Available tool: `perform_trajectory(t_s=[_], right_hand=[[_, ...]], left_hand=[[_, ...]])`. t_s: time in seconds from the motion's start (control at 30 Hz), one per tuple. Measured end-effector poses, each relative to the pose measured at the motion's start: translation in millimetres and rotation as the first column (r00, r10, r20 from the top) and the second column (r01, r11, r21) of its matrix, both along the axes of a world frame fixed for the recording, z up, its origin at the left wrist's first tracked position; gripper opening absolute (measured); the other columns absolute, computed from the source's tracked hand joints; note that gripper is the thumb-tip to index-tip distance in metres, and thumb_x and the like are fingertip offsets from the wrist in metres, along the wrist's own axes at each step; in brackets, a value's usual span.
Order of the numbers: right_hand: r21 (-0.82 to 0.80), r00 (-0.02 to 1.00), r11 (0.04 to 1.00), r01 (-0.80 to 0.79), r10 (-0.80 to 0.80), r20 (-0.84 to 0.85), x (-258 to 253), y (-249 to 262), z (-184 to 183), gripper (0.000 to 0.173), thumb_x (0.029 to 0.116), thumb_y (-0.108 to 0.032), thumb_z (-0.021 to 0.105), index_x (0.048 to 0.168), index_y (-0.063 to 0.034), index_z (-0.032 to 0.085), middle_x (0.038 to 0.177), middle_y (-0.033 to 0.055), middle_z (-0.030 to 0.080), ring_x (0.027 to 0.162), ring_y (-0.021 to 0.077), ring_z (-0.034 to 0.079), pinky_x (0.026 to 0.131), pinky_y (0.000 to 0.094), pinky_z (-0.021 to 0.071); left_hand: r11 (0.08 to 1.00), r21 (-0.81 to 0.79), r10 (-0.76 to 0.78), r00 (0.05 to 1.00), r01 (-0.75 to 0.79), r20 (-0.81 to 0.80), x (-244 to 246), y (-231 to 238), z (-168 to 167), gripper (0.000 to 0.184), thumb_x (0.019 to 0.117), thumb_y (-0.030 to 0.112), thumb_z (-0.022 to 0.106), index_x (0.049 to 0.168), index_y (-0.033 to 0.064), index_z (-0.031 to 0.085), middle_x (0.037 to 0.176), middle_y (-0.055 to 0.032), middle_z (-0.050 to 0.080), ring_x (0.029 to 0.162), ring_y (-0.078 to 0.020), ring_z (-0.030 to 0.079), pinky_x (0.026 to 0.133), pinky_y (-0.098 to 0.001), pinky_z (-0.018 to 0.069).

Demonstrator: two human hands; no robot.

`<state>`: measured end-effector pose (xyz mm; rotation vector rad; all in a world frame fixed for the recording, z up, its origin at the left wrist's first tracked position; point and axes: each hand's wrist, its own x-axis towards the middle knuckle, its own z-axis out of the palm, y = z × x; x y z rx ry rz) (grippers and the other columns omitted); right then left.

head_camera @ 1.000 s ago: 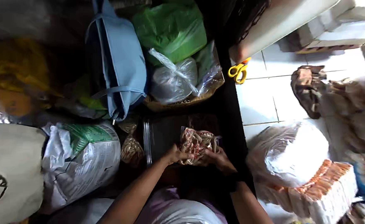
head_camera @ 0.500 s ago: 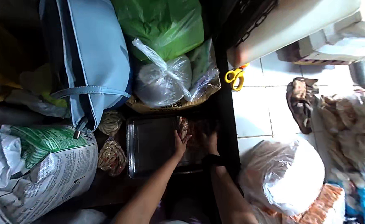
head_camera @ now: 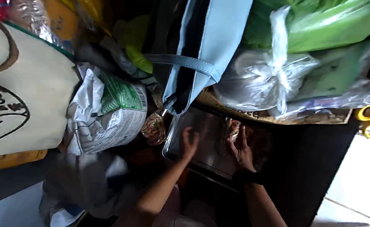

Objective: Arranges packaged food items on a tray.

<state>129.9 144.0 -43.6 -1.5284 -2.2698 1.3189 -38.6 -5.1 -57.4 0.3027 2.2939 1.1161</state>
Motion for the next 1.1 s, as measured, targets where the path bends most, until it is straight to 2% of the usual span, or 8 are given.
perform_trajectory(t_s=[0.13, 0.27, 0.4, 0.63, 0.73, 0.9, 1.0, 1.1], right_hand=[[0.013, 0.999, 0.999, -0.031, 0.031, 0.043, 0, 3, -2, 0.104, 0.0896, -0.044, 0.072, 0.164, -0.0015, 0.011, 0.153, 0.0282, 0.046, 0.120, 0.0376, 0.066, 0.098, 0.0539, 0.0539], [0.049, 0.981, 0.995, -0.087, 0.077, 0.177, 2, 9, 10, 0.104, 0.0919, -0.057, 0.063, 0.164, -0.0027, 0.011, 0.148, 0.0315, 0.050, 0.114, 0.0445, 0.067, 0.092, 0.0601, 0.0542], [0.370, 0.970, 0.928, -0.032, -0.061, 0.236, 3, -13, 26, 0.103, 0.0900, -0.073, 0.051, 0.162, -0.0027, 0.028, 0.161, 0.0418, 0.015, 0.142, 0.0661, 0.027, 0.106, 0.0761, 0.0348], [-0.113, 0.922, 0.993, -0.037, -0.009, -0.387, -43, -118, 92, 0.086, 0.0797, -0.033, 0.086, 0.147, 0.0052, 0.050, 0.158, 0.0277, 0.039, 0.147, 0.0347, 0.040, 0.119, 0.0450, 0.0412], [-0.035, 0.919, 0.963, -0.266, 0.243, -0.310, -53, -114, 115, 0.103, 0.0679, -0.044, 0.091, 0.150, 0.0020, 0.048, 0.155, 0.0297, 0.043, 0.148, 0.0474, 0.035, 0.122, 0.0619, 0.0288], [-0.044, 0.902, 0.903, -0.426, 0.420, -0.103, -18, -64, 167, 0.054, 0.0750, -0.040, 0.087, 0.111, -0.0032, 0.072, 0.104, 0.0135, 0.074, 0.102, 0.0300, 0.071, 0.108, 0.0581, 0.0440], [-0.039, 0.950, 0.996, -0.077, 0.061, -0.305, 14, -64, 174, 0.048, 0.0722, -0.022, 0.085, 0.110, 0.0032, 0.068, 0.093, 0.0109, 0.074, 0.085, 0.0201, 0.072, 0.079, 0.0441, 0.0607], [-0.174, 0.861, 0.949, 0.265, -0.314, -0.399, 30, -53, 160, 0.056, 0.0781, -0.014, 0.083, 0.124, 0.0085, 0.059, 0.102, 0.0083, 0.073, 0.092, 0.0074, 0.071, 0.086, 0.0276, 0.0609]], left_hand=[[0.752, -0.387, 0.442, 0.844, -0.533, -0.303, -97, -87, -38, 0.069, 0.0966, 0.030, 0.068, 0.144, -0.0124, 0.043, 0.147, -0.0371, 0.043, 0.139, -0.0477, 0.042, 0.117, -0.0513, 0.0350], [0.749, -0.401, 0.631, 0.753, -0.527, 0.188, -157, -121, -57, 0.078, 0.0921, 0.044, 0.074, 0.143, -0.0073, 0.046, 0.140, -0.0279, 0.054, 0.129, -0.0360, 0.055, 0.106, -0.0526, 0.0469], [0.829, -0.283, 0.558, 0.678, -0.482, 0.479, -169, -137, -38, 0.062, 0.0959, 0.034, 0.071, 0.144, 0.0007, 0.049, 0.135, -0.0213, 0.059, 0.121, -0.0317, 0.060, 0.099, -0.0537, 0.0506], [0.995, 0.080, -0.078, 0.958, 0.057, 0.277, -117, -136, 72, 0.074, 0.0744, 0.006, 0.084, 0.137, -0.0080, 0.048, 0.121, -0.0172, 0.067, 0.103, -0.0195, 0.070, 0.090, -0.0392, 0.0612], [0.794, 0.161, -0.606, 0.784, 0.587, 0.132, -95, -93, 129, 0.065, 0.0738, 0.018, 0.084, 0.126, -0.0108, 0.057, 0.109, -0.0168, 0.071, 0.093, -0.0173, 0.072, 0.086, -0.0373, 0.0609], [0.416, 0.158, -0.909, 0.410, 0.896, 0.073, -68, -19, 172, 0.077, 0.0743, 0.033, 0.090, 0.137, 0.0059, 0.055, 0.115, -0.0119, 0.072, 0.105, -0.0226, 0.071, 0.095, -0.0481, 0.0563], [0.571, 0.445, -0.809, 0.566, 0.690, 0.160, -65, -1, 124, 0.098, 0.0727, 0.045, 0.087, 0.146, -0.0032, 0.044, 0.127, -0.0117, 0.069, 0.107, -0.0167, 0.070, 0.090, -0.0354, 0.0598], [0.875, 0.397, -0.475, 0.648, 0.276, 0.596, -24, 16, 104, 0.098, 0.0693, 0.058, 0.084, 0.139, -0.0007, 0.048, 0.108, -0.0030, 0.072, 0.092, -0.0069, 0.069, 0.080, -0.0261, 0.0587]])
